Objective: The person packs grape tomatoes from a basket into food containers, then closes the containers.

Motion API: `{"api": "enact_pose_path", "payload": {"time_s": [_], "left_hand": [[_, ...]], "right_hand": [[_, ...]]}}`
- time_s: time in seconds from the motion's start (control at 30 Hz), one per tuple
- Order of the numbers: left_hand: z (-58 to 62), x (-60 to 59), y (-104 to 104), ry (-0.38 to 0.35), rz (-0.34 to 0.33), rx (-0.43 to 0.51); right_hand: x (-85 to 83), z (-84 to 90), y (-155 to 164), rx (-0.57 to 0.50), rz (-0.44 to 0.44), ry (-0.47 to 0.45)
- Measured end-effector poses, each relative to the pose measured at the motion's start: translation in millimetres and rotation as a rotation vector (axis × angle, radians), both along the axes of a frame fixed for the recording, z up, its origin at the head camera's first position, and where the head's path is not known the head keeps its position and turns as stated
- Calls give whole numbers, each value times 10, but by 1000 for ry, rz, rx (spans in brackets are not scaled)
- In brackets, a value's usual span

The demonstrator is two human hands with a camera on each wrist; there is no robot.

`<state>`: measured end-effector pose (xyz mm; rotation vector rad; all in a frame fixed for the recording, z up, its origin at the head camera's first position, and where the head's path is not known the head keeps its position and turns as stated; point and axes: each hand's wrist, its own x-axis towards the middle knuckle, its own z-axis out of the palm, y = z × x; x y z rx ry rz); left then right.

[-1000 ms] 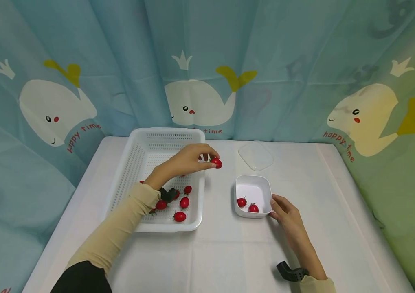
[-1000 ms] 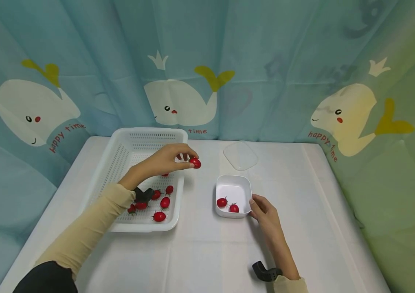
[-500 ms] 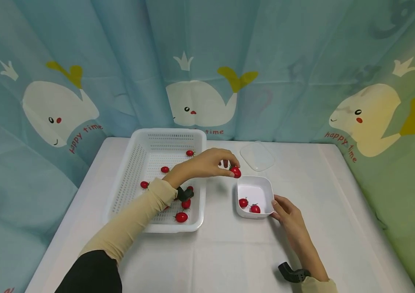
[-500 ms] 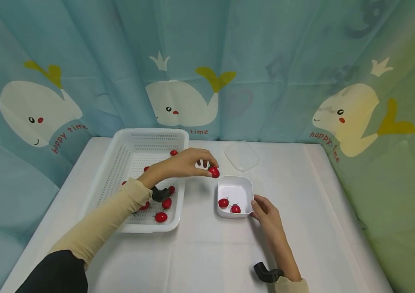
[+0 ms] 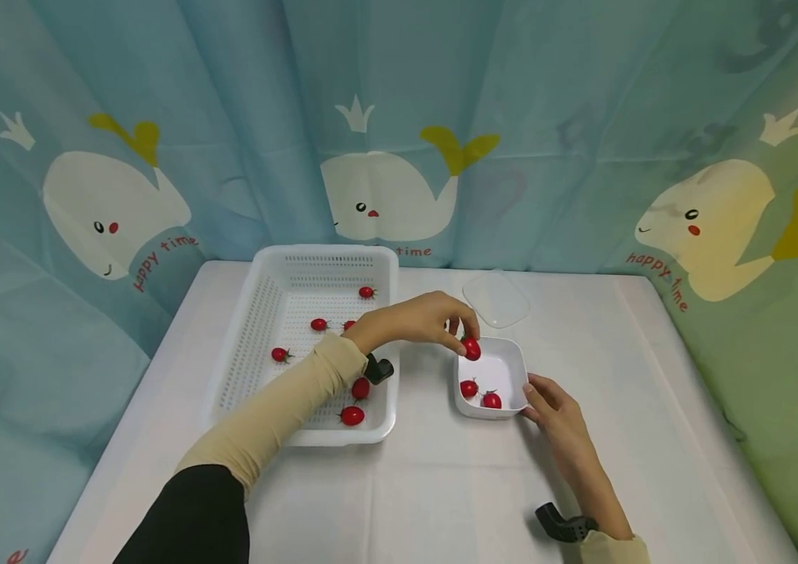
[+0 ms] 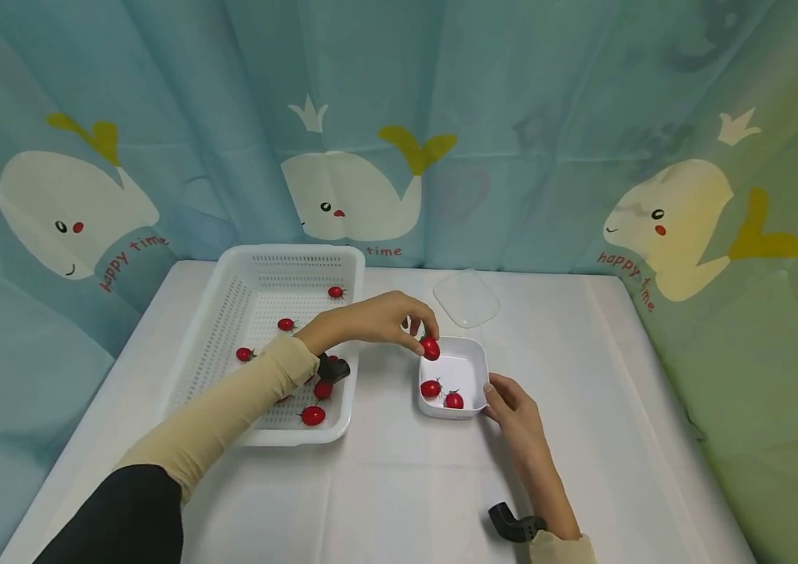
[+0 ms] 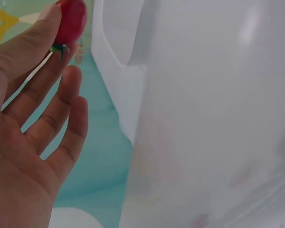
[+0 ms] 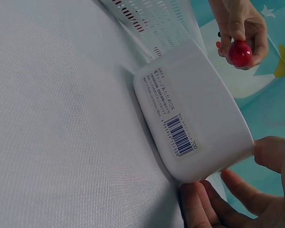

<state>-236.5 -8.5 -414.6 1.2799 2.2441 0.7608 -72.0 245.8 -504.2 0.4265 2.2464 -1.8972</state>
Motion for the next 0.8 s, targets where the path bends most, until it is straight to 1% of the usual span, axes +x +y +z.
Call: {"api": "enact_pose_path", "payload": {"time_s": [0.13,0.27,0.5,0.63,0.8], "left_hand": [[9,-9,46,-10,-17,-35],[25,-3,78,-31,-38,-37],[41,0,176,-34,-85,-39],[34,-13,265,-47,-122,-49],[-27,-24,381,-60,-158,-73]], "right_hand": [[-7,-9,7,3,-4,1],[-7,-2,0,5,-6,-6],[-7,16,-5,-7,-9,-17],[-12,11,2,-1,-2,-16],[-11,8,7,24,12,-22]]}}
